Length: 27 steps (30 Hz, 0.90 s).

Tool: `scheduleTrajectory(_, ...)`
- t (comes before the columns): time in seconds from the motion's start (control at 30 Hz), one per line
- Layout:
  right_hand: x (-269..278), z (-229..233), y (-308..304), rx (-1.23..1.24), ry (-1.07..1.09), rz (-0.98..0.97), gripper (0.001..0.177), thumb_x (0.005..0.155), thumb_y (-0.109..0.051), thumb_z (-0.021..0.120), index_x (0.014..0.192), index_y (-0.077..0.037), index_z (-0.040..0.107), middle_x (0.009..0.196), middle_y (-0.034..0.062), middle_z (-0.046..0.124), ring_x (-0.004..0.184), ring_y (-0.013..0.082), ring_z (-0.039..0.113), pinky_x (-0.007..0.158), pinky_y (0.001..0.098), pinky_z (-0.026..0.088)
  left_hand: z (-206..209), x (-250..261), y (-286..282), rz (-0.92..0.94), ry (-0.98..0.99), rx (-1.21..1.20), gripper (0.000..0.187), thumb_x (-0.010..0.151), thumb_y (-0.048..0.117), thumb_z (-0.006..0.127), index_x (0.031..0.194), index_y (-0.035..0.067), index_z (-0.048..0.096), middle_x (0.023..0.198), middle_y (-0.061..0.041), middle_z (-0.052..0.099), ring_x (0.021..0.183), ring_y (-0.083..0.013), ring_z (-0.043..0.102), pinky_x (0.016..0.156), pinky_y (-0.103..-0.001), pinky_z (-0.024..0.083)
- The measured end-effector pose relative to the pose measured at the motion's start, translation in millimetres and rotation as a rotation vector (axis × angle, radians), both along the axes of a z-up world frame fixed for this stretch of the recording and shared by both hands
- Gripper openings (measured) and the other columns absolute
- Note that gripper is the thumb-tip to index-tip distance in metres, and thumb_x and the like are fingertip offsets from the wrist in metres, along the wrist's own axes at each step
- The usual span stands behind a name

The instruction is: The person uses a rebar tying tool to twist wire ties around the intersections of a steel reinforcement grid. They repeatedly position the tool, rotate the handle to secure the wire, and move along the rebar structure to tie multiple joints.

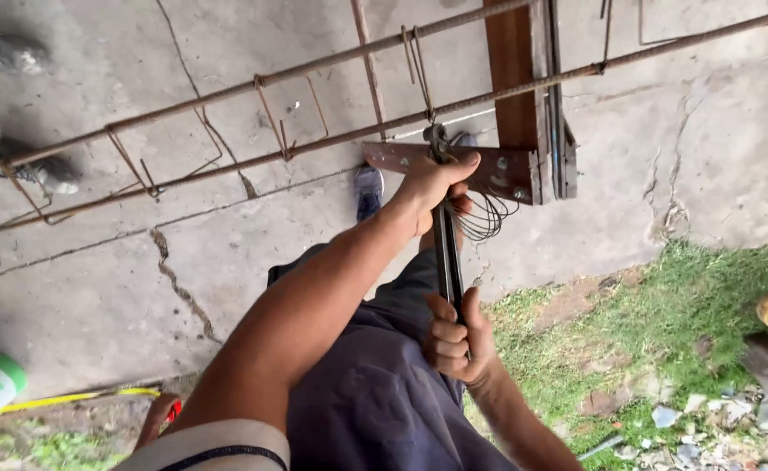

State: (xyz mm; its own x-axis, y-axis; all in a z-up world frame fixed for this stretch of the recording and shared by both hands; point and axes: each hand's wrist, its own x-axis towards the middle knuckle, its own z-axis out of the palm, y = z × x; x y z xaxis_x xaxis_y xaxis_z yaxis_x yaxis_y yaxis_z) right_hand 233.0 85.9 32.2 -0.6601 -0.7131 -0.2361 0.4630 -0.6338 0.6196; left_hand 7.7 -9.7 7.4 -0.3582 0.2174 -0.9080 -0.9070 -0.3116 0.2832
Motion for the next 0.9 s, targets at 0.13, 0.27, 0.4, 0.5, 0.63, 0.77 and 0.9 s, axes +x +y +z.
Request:
scheduleTrajectory(0.13, -15.3, 12.5, 32.8, 0.896, -0.062, 0.59, 0.052, 0.099, -0.06, 0.056, 0.083, -0.01, 0.052, 0.056, -0.0096, 0.026, 0.039, 0.0043, 0.026, 0.03, 0.0194, 0.025, -5.9, 0.3, -6.8, -0.063, 0.085, 0.127, 0.049, 0.075, 0.043, 0.089, 0.094, 0.011, 0.057, 0.073, -0.014, 0.069, 0.067, -0.0243, 0.075, 0.064, -0.041, 0.064)
scheduleTrajectory(0.27, -37.8, -12.9, 60.7, 1.78, 0.326, 1.205, 0.045, 0.097, -0.045, 0.069, 0.076, -0.006, 0.06, 0.049, 0.004, 0.05, 0.045, 0.0168, 0.051, 0.044, 0.0283, 0.035, -12.1, 5.5, -37.7, -0.265, 0.185, 0.17, 0.095, 0.078, 0.059, 0.085, 0.15, 0.014, 0.044, 0.154, -0.023, 0.045, 0.144, -0.0501, 0.038, 0.116, -0.065, 0.023)
scheduleTrajectory(0.4, -36.5, -23.6, 68.3, 2.506, 0.702, 1.526, 0.036, 0.095, -0.051, 0.067, 0.089, -0.018, 0.055, 0.067, 0.0159, 0.067, 0.071, 0.0422, 0.072, 0.059, 0.0505, 0.055, 32.9, 7.7, -31.2, -0.134, 0.065, -0.047, 0.125, 0.069, 0.065, 0.084, 0.159, 0.004, 0.024, 0.155, -0.031, 0.035, 0.143, -0.0497, 0.036, 0.116, -0.063, 0.027)
scheduleTrajectory(0.5, -31.5, -14.0, 49.3, 2.519, 0.617, 1.559, 0.034, 0.097, -0.05, 0.066, 0.091, -0.019, 0.053, 0.069, 0.0136, 0.069, 0.069, 0.0376, 0.074, 0.058, 0.0454, 0.056, 57.8, 23.9, 1.4, -0.097, -0.082, -0.136, 0.127, 0.067, 0.065, 0.083, 0.159, 0.002, 0.023, 0.153, -0.032, 0.038, 0.137, -0.0444, 0.044, 0.108, -0.054, 0.038)
scheduleTrajectory(0.63, -15.0, -20.2, 34.7, 2.481, 0.509, 1.558, 0.035, 0.094, -0.049, 0.069, 0.093, -0.018, 0.054, 0.074, 0.0164, 0.072, 0.073, 0.0388, 0.075, 0.058, 0.0485, 0.057, 45.7, 34.0, 21.2, 0.065, -0.221, -0.131, 0.067, 0.075, 0.026, 0.089, 0.123, 0.003, 0.048, 0.093, -0.019, 0.069, 0.077, -0.0302, 0.07, 0.064, -0.043, 0.06)
scheduleTrajectory(0.77, -28.7, 1.0, 32.9, 2.389, 0.554, 1.476, 0.029, 0.096, -0.037, 0.072, 0.095, -0.012, 0.057, 0.072, 0.0135, 0.071, 0.066, 0.0323, 0.074, 0.058, 0.0418, 0.059, 15.1, 51.0, 38.7, 0.158, -0.151, -0.186, 0.046, 0.078, 0.014, 0.082, 0.109, 0.001, 0.049, 0.076, -0.013, 0.059, 0.058, -0.0237, 0.061, 0.045, -0.036, 0.053)
scheduleTrajectory(0.9, -32.0, -3.5, 66.7, 1.623, 0.434, 1.017, 0.05, 0.075, -0.048, 0.086, 0.099, -0.011, 0.061, 0.077, 0.011, 0.071, 0.078, 0.0338, 0.072, 0.067, 0.0453, 0.059, -29.2, 68.3, 56.4, 0.195, -0.132, -0.184, 0.02, 0.074, 0.006, 0.067, 0.084, 0.004, 0.049, 0.06, -0.006, 0.047, 0.045, -0.0161, 0.049, 0.037, -0.035, 0.045)
